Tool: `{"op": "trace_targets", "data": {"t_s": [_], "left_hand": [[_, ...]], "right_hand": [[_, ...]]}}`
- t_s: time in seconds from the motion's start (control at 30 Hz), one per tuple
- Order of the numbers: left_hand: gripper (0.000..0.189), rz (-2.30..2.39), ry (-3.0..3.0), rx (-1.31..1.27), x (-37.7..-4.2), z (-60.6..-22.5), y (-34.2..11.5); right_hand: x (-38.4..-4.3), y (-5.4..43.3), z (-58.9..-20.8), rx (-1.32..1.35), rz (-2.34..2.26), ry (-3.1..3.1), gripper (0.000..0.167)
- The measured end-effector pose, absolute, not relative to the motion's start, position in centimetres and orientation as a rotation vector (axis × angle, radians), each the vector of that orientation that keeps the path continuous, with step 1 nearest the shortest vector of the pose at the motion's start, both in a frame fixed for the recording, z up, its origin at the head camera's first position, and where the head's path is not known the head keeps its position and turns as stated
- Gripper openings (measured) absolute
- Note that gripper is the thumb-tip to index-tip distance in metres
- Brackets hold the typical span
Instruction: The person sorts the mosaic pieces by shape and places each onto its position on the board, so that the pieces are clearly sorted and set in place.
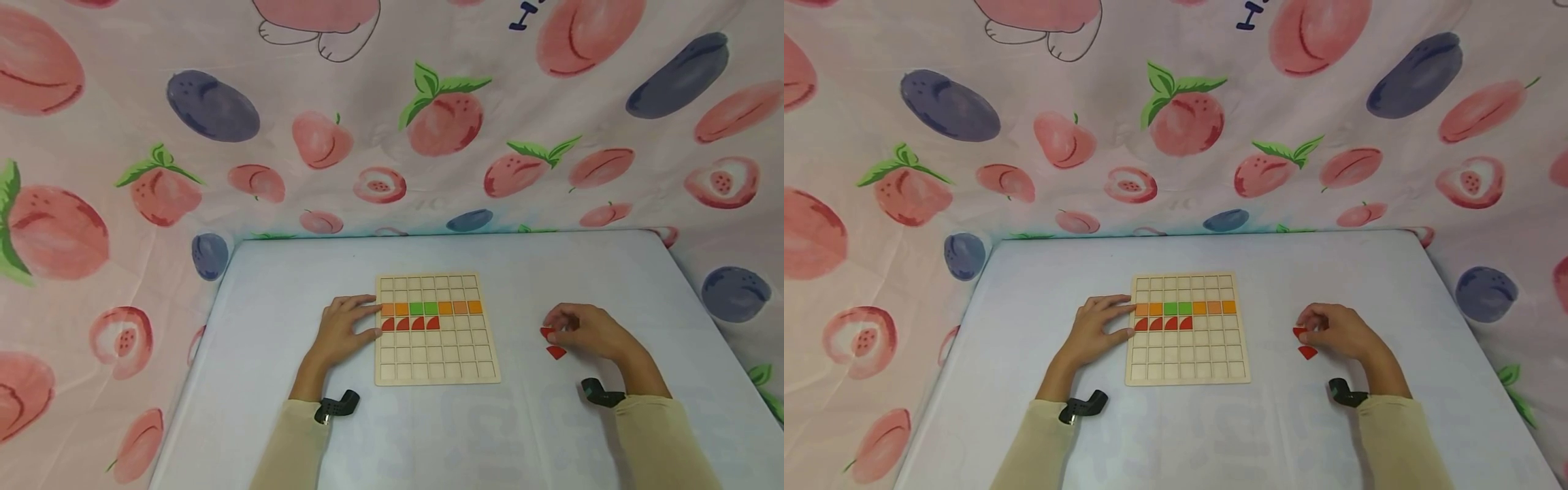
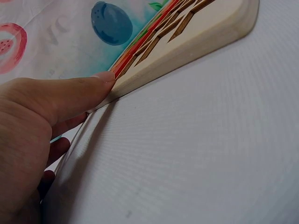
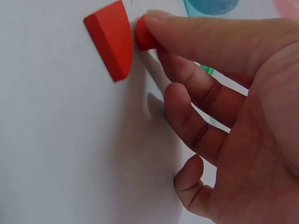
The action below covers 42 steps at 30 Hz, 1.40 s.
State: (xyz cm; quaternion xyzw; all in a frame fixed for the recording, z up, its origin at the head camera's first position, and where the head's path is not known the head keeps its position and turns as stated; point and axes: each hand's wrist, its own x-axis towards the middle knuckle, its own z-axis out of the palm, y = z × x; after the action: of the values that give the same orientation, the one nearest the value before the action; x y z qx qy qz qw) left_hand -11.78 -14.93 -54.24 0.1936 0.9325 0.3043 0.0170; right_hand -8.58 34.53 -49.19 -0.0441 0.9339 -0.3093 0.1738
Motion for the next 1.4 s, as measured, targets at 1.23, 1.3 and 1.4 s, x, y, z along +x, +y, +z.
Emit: {"op": "trace_targets", "data": {"t_s": [1.23, 1.3, 1.4], "left_hand": [[0.051, 0.939, 2.904, 0.611, -11.8, -54.4, -15.0], [0.051, 0.936, 2.904, 0.609, -11.8, -54.3, -15.0], [0.051, 0.939, 2.902, 0.605, -11.8, -54.3, -14.9]], "right_hand": [[-9.1, 29.2, -50.0, -0.021, -1.331, 2.501, 0.020], [-9.2, 28.9, -50.1, -0.038, -1.342, 2.496, 0.021], [-9.4, 28.4, -50.3, -0.054, -1.377, 2.477, 0.023]]}}
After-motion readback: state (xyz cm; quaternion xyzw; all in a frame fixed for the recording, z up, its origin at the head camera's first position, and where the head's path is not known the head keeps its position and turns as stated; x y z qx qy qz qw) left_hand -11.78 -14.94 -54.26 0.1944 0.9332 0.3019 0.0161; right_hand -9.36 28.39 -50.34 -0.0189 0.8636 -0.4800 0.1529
